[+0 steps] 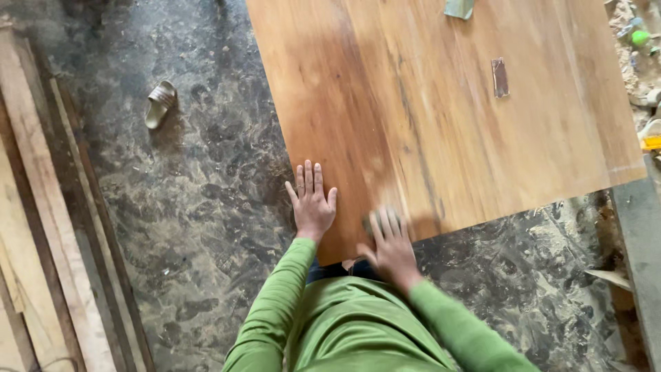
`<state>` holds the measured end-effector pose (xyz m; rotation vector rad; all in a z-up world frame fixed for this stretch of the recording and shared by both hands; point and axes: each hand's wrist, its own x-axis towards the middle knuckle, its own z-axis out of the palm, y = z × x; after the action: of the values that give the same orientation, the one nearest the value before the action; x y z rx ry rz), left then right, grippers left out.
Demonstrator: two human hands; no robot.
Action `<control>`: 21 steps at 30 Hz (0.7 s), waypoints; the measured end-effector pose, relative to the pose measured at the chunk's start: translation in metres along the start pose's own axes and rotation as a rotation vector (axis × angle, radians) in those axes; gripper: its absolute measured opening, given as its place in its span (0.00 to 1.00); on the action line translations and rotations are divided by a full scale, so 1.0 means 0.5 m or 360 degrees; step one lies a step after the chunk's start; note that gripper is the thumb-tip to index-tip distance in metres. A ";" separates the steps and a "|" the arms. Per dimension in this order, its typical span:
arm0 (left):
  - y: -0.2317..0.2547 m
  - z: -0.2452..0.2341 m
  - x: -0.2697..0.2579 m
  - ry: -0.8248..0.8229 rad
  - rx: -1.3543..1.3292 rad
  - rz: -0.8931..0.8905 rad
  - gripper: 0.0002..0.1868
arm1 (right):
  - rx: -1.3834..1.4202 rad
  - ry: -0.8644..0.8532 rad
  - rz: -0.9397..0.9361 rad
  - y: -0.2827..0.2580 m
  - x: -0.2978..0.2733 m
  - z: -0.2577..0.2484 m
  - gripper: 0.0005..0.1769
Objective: The person sands a large wooden board using a sanding block. They move the block back and forth across the surface, covering different areas of the board to smooth it.
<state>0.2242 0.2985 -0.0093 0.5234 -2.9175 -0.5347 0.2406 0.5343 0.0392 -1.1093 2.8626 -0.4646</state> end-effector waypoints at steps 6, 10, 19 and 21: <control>-0.002 -0.002 0.001 -0.0019 0.0009 0.0001 0.42 | -0.0060 0.0153 0.0223 0.056 0.261 0.051 0.50; -0.002 -0.005 -0.005 -0.0055 -0.0082 -0.0033 0.41 | 0.0167 0.0131 0.0125 0.037 0.108 0.017 0.47; -0.007 -0.031 0.034 -0.0122 -0.0095 0.0028 0.45 | -0.0227 0.0052 0.0030 0.044 0.185 0.038 0.48; -0.014 -0.030 0.085 -0.0114 -0.0116 0.0027 0.46 | -0.0311 0.0237 -0.0062 0.083 0.352 0.079 0.43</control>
<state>0.1898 0.2724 0.0047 0.4796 -2.9533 -0.6679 0.0881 0.4359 0.0022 -1.2088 3.0762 -0.2849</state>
